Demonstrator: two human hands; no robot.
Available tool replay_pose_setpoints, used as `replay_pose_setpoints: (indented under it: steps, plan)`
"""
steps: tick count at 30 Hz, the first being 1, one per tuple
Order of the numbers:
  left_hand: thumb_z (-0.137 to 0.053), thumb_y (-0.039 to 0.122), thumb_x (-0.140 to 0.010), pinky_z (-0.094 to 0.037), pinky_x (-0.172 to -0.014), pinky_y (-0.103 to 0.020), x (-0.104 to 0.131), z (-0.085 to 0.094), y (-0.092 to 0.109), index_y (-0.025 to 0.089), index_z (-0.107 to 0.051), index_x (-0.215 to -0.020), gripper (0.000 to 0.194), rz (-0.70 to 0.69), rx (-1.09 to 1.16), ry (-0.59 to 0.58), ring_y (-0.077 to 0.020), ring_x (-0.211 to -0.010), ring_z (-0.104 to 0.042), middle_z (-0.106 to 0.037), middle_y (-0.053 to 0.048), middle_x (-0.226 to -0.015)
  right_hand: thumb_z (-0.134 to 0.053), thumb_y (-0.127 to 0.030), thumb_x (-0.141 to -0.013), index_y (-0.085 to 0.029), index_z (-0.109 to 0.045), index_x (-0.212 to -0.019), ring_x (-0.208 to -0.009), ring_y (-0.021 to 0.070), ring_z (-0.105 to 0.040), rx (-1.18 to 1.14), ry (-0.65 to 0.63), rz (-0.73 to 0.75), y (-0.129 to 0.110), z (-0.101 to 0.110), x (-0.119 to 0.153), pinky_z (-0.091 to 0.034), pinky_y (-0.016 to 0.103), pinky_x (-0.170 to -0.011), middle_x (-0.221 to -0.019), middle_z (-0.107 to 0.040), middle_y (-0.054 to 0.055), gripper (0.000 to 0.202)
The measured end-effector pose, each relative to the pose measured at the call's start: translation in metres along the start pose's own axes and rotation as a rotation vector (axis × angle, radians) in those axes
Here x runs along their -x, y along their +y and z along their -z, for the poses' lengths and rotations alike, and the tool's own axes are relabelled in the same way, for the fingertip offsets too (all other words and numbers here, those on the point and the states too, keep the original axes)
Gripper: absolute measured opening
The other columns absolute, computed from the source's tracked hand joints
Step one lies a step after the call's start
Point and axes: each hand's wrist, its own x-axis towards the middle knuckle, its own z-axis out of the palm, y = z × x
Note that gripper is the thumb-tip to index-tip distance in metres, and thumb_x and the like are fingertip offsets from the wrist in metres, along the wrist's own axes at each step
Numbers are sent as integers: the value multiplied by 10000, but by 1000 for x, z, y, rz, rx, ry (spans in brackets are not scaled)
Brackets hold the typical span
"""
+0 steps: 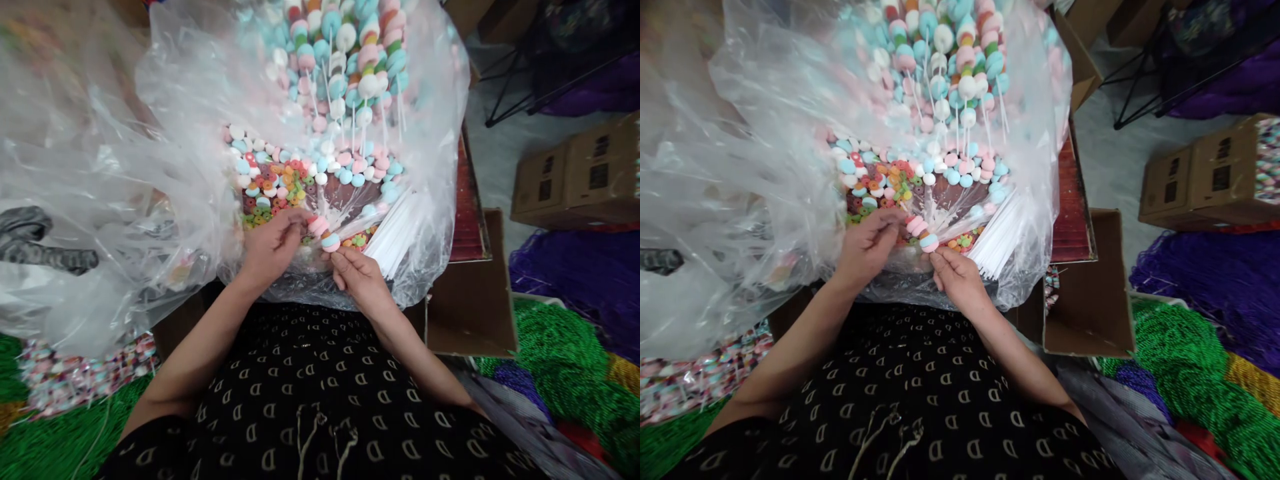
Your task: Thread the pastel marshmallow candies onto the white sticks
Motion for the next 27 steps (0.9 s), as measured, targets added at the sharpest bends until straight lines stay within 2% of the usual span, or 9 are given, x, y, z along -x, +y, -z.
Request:
replay_pose_setpoints:
  steps: [2,4,7,10,19,23,27]
  plan:
    - [-486,237,-1041,-591,-789,-278,-10,9,-4,214,-679,-1251,286,52,-9,63,-148,-835,-730,-796,-28,-1024,-668,-693,-930,-190,-729,-984,-433,97,-331,-53,17,17,2,3,-1,-243,261,-458,-492,-439,-94,510]
    - [-501,243,-1035,-588,-867,-334,-22,16,-10,202,-709,-1201,269,53,-168,91,-194,-916,-728,-781,-55,-1038,-691,-690,-918,-193,-732,-998,-432,94,-315,-108,39,23,2,5,-1,-220,256,-443,-499,-443,-95,505]
    - [-584,250,-998,-533,-1016,-465,-34,18,-19,191,-753,-1013,179,22,-519,-82,-311,-1093,-695,-750,-109,-1058,-703,-683,-916,-195,-735,-983,-434,91,-304,-150,62,31,1,6,-1,-205,253,-436,-499,-444,-95,493]
    - [-593,250,-996,-478,-1063,-544,-38,14,-20,187,-741,-991,161,9,-732,-221,-380,-1176,-650,-726,-151,-1114,-714,-680,-910,-194,-731,-980,-431,89,-297,-165,57,42,0,4,-1,-204,258,-438,-495,-436,-100,491]
    - [-505,207,-988,-481,-1017,-524,-38,16,-10,181,-713,-1056,220,50,-835,-304,-377,-1157,-633,-730,-171,-1148,-683,-708,-918,-198,-704,-914,-433,93,-299,-113,35,60,4,5,-1,-203,273,-452,-483,-439,-97,511]
    - [-504,204,-987,-462,-1040,-552,-41,16,-9,162,-726,-1116,261,36,-865,-317,-396,-1193,-625,-724,-186,-1174,-673,-733,-910,-202,-698,-905,-426,95,-291,-84,25,64,6,4,-2,-205,276,-455,-481,-437,-96,532]
    - [-524,191,-970,-460,-1043,-552,-42,15,-8,160,-739,-1065,238,59,-880,-330,-398,-1186,-634,-731,-180,-1130,-662,-746,-905,-203,-687,-905,-425,99,-302,-60,25,50,6,5,-2,-211,274,-446,-490,-443,-91,544]
